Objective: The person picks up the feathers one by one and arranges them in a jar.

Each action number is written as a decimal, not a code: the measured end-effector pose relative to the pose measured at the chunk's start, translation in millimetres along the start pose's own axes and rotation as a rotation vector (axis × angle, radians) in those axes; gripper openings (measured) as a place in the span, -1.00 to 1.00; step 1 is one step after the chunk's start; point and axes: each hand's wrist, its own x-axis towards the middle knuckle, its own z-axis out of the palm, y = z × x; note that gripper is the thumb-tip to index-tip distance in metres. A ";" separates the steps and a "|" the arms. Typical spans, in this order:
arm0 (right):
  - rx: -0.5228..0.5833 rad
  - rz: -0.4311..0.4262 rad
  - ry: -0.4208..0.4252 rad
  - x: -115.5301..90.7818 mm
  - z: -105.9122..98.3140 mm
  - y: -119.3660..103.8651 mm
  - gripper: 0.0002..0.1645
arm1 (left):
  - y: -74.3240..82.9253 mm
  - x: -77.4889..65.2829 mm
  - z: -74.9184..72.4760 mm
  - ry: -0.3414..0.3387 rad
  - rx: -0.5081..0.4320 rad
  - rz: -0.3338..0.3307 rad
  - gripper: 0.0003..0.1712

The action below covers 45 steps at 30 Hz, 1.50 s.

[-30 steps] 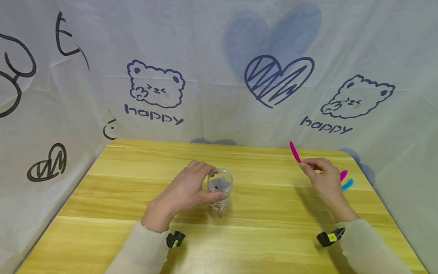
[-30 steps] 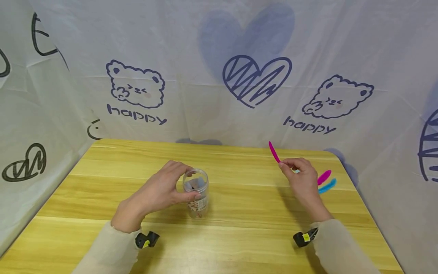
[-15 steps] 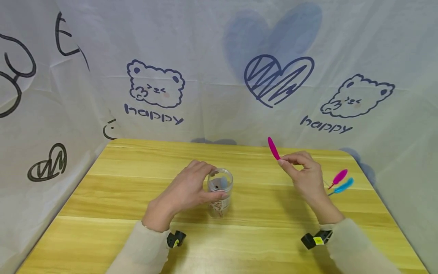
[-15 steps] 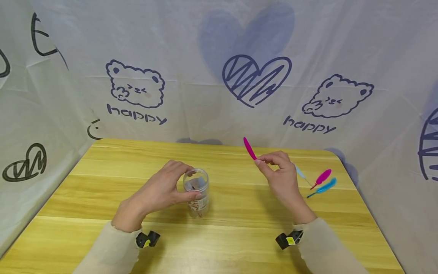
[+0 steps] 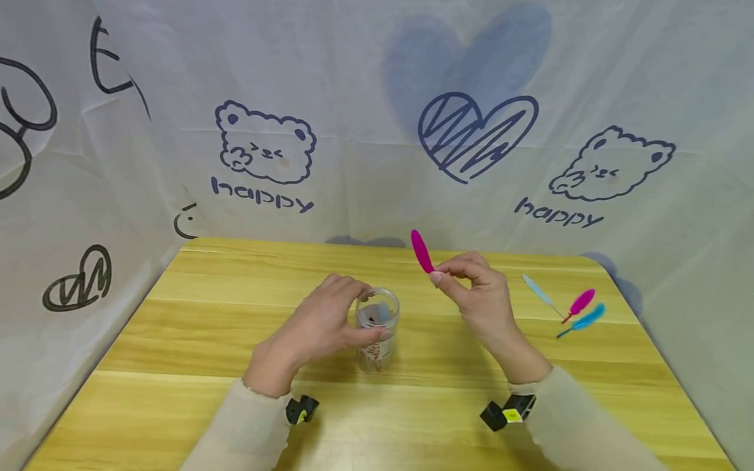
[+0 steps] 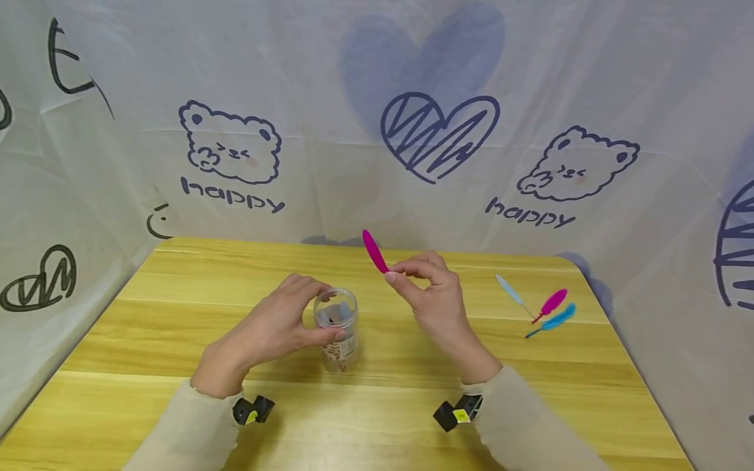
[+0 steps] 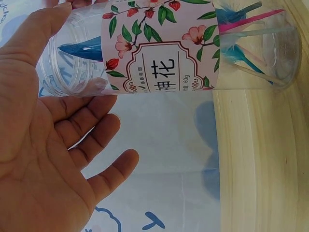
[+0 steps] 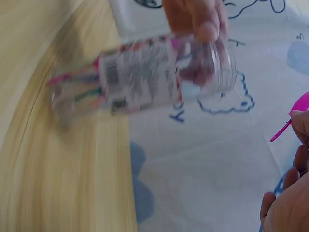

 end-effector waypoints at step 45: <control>0.074 0.074 -0.201 -0.5 72.9 13.1 -0.88 | -4.6 2.2 2.7 0.021 -0.024 0.045 -0.24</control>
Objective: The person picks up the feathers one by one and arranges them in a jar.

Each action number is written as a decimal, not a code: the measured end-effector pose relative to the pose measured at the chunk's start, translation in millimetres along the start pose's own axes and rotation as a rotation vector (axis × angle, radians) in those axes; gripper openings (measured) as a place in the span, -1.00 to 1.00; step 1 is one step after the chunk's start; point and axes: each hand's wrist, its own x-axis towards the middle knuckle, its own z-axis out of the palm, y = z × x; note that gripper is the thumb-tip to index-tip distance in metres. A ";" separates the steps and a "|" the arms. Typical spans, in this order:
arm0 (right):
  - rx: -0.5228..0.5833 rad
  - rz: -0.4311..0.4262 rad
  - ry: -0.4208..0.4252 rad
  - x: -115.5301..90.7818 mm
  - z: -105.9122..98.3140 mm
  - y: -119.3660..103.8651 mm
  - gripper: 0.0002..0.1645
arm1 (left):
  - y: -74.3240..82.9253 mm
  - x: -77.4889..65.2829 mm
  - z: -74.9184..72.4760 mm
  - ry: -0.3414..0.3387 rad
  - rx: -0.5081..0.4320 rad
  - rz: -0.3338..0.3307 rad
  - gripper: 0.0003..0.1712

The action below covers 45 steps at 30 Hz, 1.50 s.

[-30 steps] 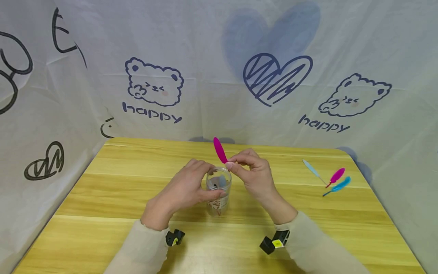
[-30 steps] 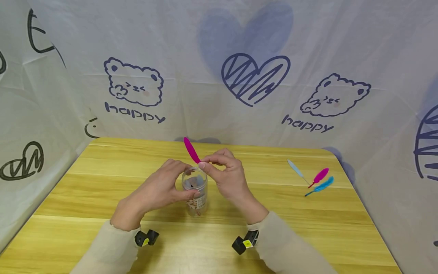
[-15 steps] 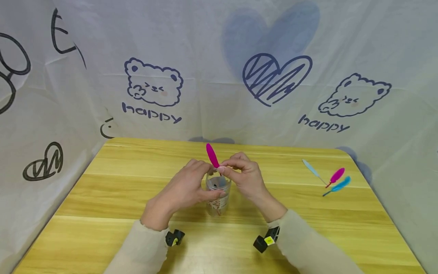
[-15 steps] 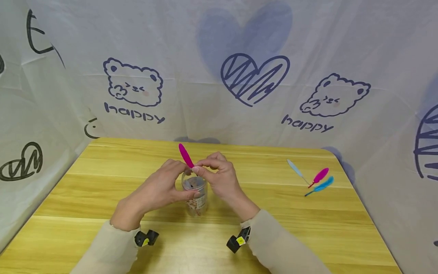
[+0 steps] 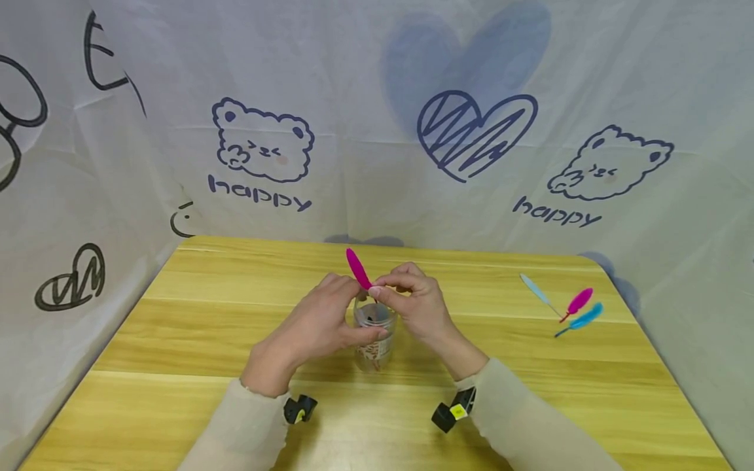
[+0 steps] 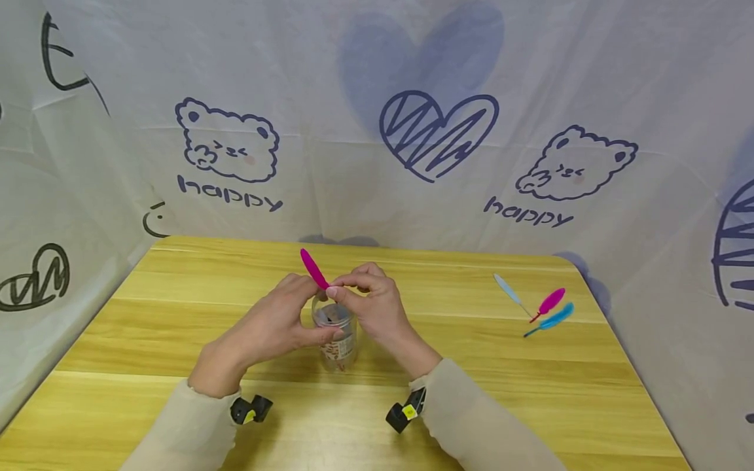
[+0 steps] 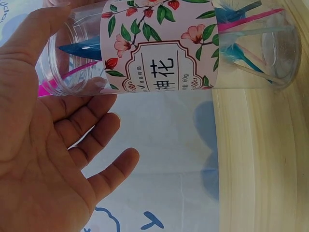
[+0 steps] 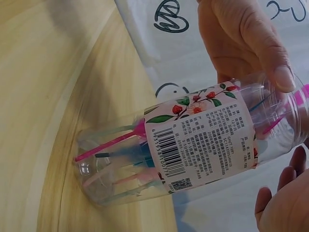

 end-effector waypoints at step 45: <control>-0.176 -0.079 0.013 -9.6 -14.3 -6.8 -0.83 | 3.9 -1.1 -2.6 -0.025 0.020 -0.031 -0.23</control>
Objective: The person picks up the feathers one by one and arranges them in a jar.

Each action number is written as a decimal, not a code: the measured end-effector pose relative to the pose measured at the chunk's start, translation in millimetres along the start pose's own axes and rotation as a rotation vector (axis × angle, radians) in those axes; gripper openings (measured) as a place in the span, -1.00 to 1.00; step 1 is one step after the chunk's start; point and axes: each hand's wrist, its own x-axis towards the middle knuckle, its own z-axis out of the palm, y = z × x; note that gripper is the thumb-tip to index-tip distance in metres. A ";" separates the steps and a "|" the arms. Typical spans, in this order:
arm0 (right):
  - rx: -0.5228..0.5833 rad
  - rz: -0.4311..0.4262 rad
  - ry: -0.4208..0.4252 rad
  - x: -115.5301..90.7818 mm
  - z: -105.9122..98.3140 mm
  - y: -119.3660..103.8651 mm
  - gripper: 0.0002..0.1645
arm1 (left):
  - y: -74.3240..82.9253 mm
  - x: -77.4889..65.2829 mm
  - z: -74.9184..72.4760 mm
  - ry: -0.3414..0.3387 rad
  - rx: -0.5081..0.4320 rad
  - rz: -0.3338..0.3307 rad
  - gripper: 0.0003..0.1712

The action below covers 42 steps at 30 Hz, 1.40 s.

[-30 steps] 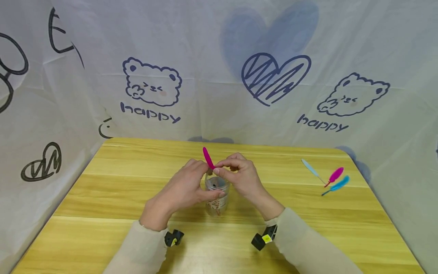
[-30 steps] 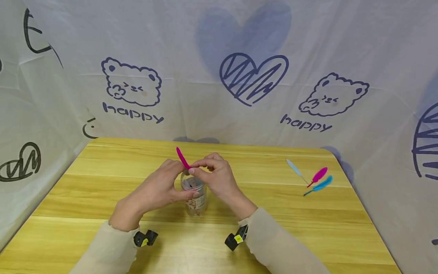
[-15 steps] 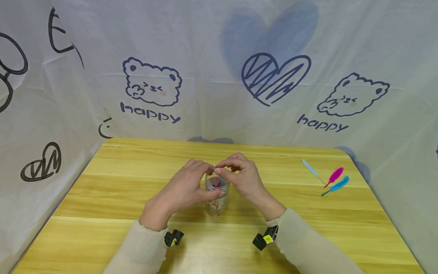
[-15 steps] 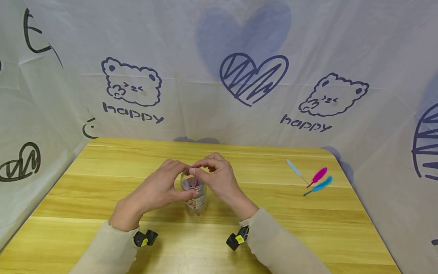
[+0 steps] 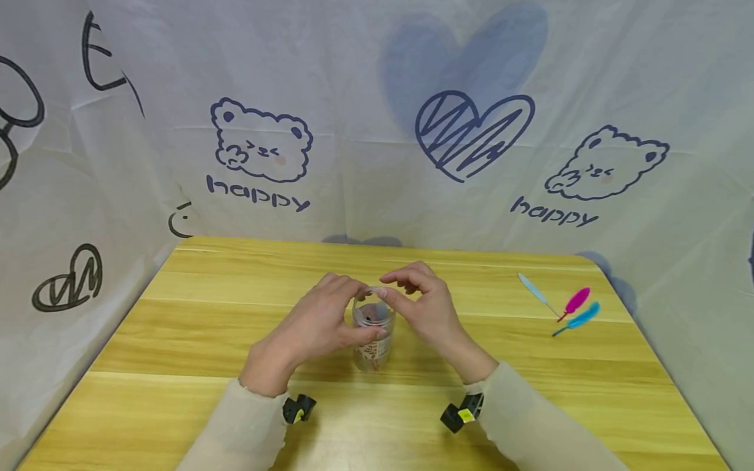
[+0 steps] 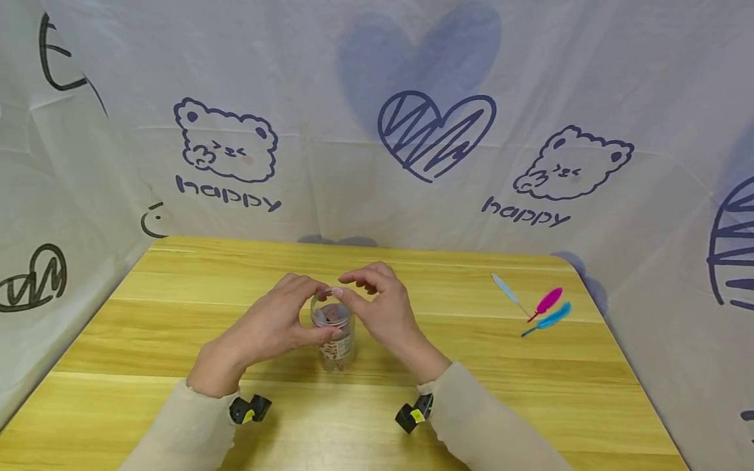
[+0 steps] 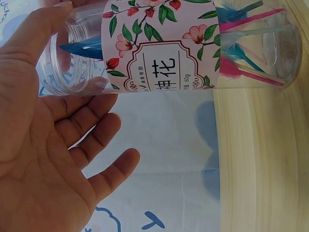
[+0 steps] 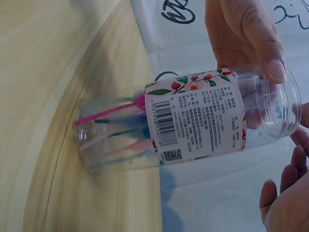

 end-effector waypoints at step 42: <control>-0.451 0.085 0.258 -40.0 -108.1 72.0 -0.67 | -0.7 -0.5 1.1 -0.005 -0.004 -0.019 -0.20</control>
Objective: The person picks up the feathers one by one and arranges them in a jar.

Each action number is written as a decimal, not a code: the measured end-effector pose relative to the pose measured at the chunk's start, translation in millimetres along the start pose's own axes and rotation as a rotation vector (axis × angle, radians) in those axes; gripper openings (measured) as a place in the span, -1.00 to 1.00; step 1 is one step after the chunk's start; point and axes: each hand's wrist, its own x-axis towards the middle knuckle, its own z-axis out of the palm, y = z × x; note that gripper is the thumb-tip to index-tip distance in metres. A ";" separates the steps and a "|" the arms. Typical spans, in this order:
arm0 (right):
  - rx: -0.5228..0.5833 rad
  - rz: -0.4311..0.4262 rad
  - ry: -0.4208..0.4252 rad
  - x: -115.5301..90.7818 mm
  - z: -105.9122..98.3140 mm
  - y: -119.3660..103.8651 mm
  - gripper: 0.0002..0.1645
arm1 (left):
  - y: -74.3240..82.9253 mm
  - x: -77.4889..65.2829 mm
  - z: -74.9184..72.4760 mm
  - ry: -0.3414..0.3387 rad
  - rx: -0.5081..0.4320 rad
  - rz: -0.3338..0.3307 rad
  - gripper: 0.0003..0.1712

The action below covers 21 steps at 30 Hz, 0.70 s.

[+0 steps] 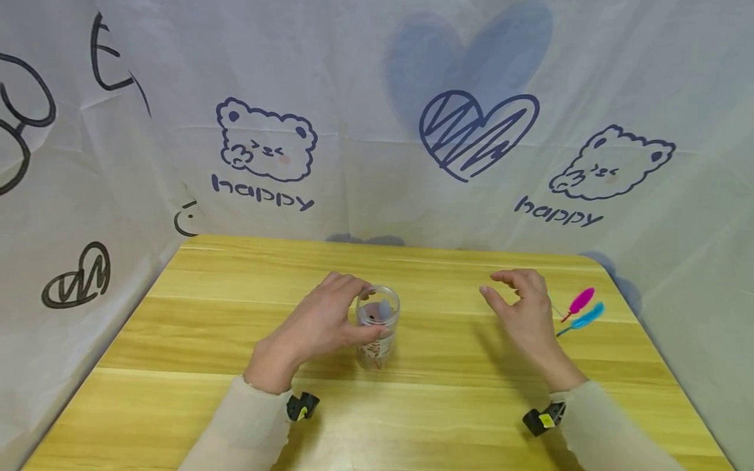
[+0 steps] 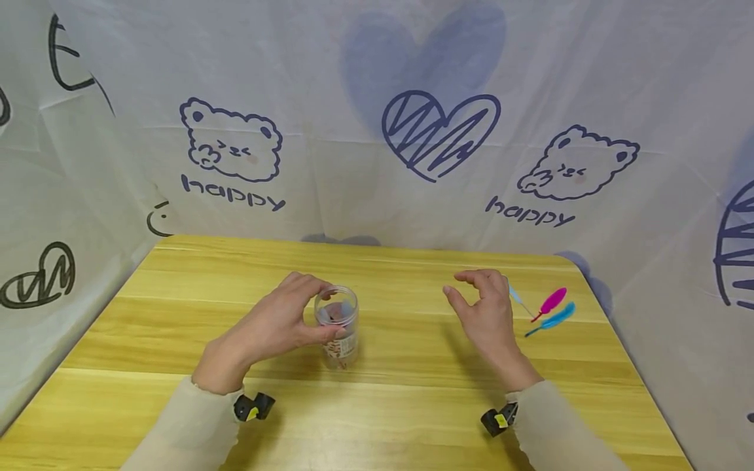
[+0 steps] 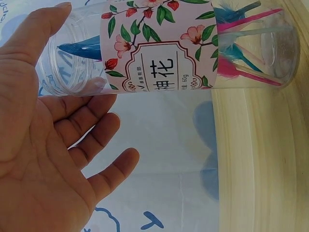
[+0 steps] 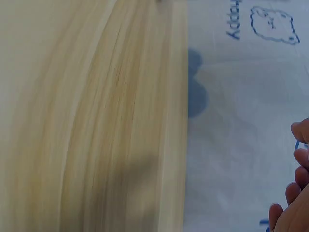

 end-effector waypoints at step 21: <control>-0.188 0.111 0.109 8.4 -45.8 78.0 -0.70 | 2.5 -1.2 -1.2 -0.001 0.011 -0.009 -0.19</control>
